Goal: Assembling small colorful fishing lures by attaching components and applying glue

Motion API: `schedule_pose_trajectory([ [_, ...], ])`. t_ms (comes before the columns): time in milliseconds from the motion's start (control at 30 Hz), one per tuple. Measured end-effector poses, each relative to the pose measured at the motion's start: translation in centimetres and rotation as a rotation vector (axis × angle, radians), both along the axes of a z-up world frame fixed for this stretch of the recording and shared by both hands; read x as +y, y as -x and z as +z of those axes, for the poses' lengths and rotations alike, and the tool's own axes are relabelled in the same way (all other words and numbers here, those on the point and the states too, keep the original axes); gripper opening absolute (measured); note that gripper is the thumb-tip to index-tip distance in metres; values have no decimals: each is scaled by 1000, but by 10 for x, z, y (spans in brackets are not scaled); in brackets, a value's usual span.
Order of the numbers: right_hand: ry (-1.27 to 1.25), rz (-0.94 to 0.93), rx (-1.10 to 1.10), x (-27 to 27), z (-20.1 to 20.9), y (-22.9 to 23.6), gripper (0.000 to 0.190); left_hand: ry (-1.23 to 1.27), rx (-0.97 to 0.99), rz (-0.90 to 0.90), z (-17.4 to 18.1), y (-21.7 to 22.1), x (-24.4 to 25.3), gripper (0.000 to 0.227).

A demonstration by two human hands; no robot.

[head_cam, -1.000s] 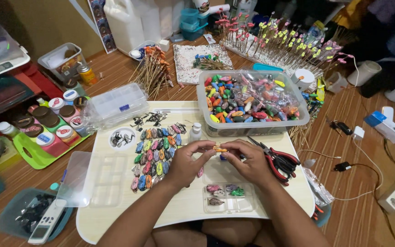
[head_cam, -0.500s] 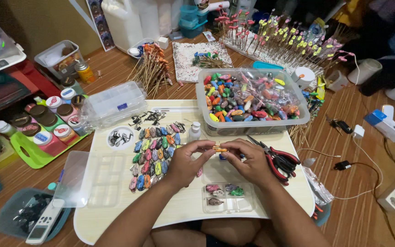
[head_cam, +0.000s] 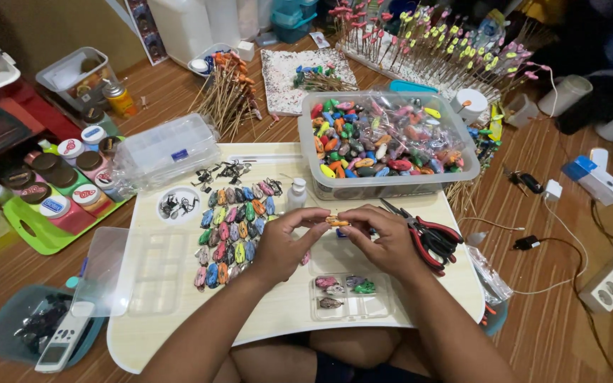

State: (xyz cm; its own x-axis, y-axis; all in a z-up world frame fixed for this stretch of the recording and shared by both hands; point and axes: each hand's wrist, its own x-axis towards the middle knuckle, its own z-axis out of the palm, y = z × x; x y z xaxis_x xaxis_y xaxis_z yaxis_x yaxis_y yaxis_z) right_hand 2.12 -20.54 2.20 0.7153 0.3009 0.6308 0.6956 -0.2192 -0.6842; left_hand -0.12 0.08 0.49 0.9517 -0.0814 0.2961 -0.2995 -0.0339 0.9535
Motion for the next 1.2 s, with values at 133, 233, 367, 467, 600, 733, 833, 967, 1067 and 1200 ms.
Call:
schedule_pose_trajectory([
  [133,-9,1,16,0,3,2,16,39,49,-13,-1,2,0,25],
  [233,-20,2,2,1,4,3,16,59,65,-15,-2,1,-1,25],
  [367,-4,-6,-9,3,6,2,17,25,12,-5,-1,-1,0,25],
  [467,-1,-6,-5,2,4,3,18,30,7,-7,-1,1,0,25],
  [600,0,-5,2,0,2,2,18,12,0,-5,-6,-1,0,25],
  [733,15,-19,-5,2,7,4,17,12,4,-4,1,1,0,24],
  [833,18,-12,-6,1,6,2,17,2,1,-5,-2,-1,-1,25],
  [967,9,-10,-3,1,5,3,17,38,56,-12,2,2,-1,26],
  [1067,1,-6,-6,1,5,2,17,34,50,-9,1,2,0,25],
  [1200,-7,-10,-22,2,6,4,15,55,88,2,-3,1,-2,25],
])
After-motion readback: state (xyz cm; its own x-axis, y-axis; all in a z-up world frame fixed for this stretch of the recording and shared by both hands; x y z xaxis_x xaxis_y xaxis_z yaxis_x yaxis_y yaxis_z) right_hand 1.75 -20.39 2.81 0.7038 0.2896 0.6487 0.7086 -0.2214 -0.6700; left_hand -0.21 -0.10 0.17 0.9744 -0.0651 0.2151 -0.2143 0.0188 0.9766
